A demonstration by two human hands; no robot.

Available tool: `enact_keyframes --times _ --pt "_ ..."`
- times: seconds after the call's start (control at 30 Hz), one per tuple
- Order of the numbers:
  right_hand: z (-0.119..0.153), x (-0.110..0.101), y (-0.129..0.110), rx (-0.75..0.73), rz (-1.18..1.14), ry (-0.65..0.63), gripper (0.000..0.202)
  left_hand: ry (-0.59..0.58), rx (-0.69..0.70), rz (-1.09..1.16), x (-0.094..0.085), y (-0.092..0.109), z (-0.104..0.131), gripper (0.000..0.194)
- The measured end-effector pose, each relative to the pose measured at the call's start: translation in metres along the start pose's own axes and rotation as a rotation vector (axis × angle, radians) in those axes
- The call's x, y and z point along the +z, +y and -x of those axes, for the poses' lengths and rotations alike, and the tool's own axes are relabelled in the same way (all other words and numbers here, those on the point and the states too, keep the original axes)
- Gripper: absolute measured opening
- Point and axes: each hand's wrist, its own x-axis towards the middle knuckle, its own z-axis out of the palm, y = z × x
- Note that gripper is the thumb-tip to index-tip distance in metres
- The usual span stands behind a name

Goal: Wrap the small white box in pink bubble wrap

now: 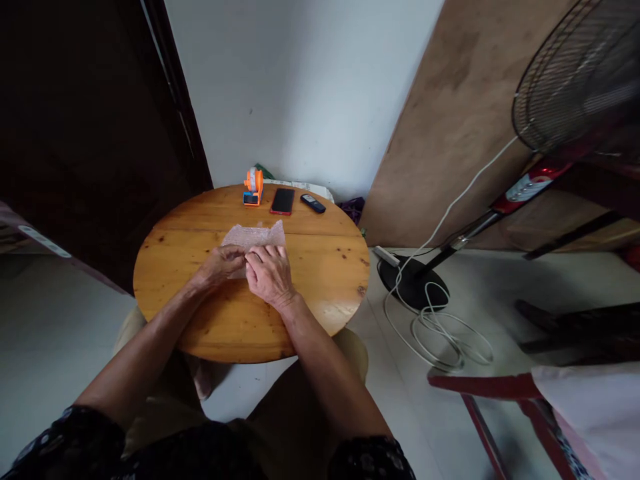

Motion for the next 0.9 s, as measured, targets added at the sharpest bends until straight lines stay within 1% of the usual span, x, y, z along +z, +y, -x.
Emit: enact_keyframes --times 0.1,0.17,0.2,0.27,0.3,0.37,0.47,0.53,0.6,0.67,0.73,0.8,0.9 --pt "0.0 0.004 -0.001 -0.024 -0.017 -0.037 0.028 -0.007 -0.016 0.005 -0.001 0.0 -0.001 0.012" --pt "0.0 0.005 -0.001 -0.029 -0.022 -0.061 0.027 -0.007 -0.028 -0.007 -0.006 0.0 -0.001 0.014" --pt "0.0 0.005 -0.001 -0.031 -0.022 -0.074 0.026 -0.005 -0.032 -0.018 -0.01 -0.001 0.0 0.02" --pt "0.0 0.004 -0.002 -0.03 -0.017 -0.099 0.028 -0.005 -0.04 -0.039 -0.023 -0.003 0.002 0.039" --pt "0.0 0.004 -0.002 -0.028 -0.012 -0.109 0.03 -0.024 -0.041 -0.049 -0.031 -0.005 0.003 0.047" --pt "0.0 0.002 -0.003 -0.028 -0.003 -0.126 0.034 -0.045 -0.037 -0.095 -0.044 -0.01 0.006 0.052" --pt "0.0 0.001 -0.005 -0.039 0.027 -0.152 0.037 0.007 -0.104 -0.22 -0.054 -0.016 0.009 0.049" --pt "0.0 0.001 -0.006 -0.044 0.052 -0.162 0.035 0.041 -0.169 -0.304 -0.053 -0.019 0.008 0.044" --pt "-0.001 0.001 -0.008 -0.042 0.073 -0.167 0.033 0.043 -0.211 -0.387 -0.048 -0.019 0.005 0.039" --pt "-0.001 0.001 -0.011 -0.032 0.088 -0.175 0.032 0.055 -0.22 -0.469 -0.045 -0.019 0.001 0.034" --pt "-0.002 0.002 -0.013 -0.021 0.094 -0.189 0.031 0.089 -0.222 -0.526 -0.046 -0.02 -0.001 0.03" --pt "-0.003 0.002 -0.014 -0.018 0.098 -0.203 0.032 0.128 -0.23 -0.555 -0.051 -0.022 0.001 0.029" --pt "-0.003 0.002 -0.016 -0.031 0.113 -0.215 0.038 0.151 -0.284 -0.581 -0.064 -0.026 0.008 0.029"
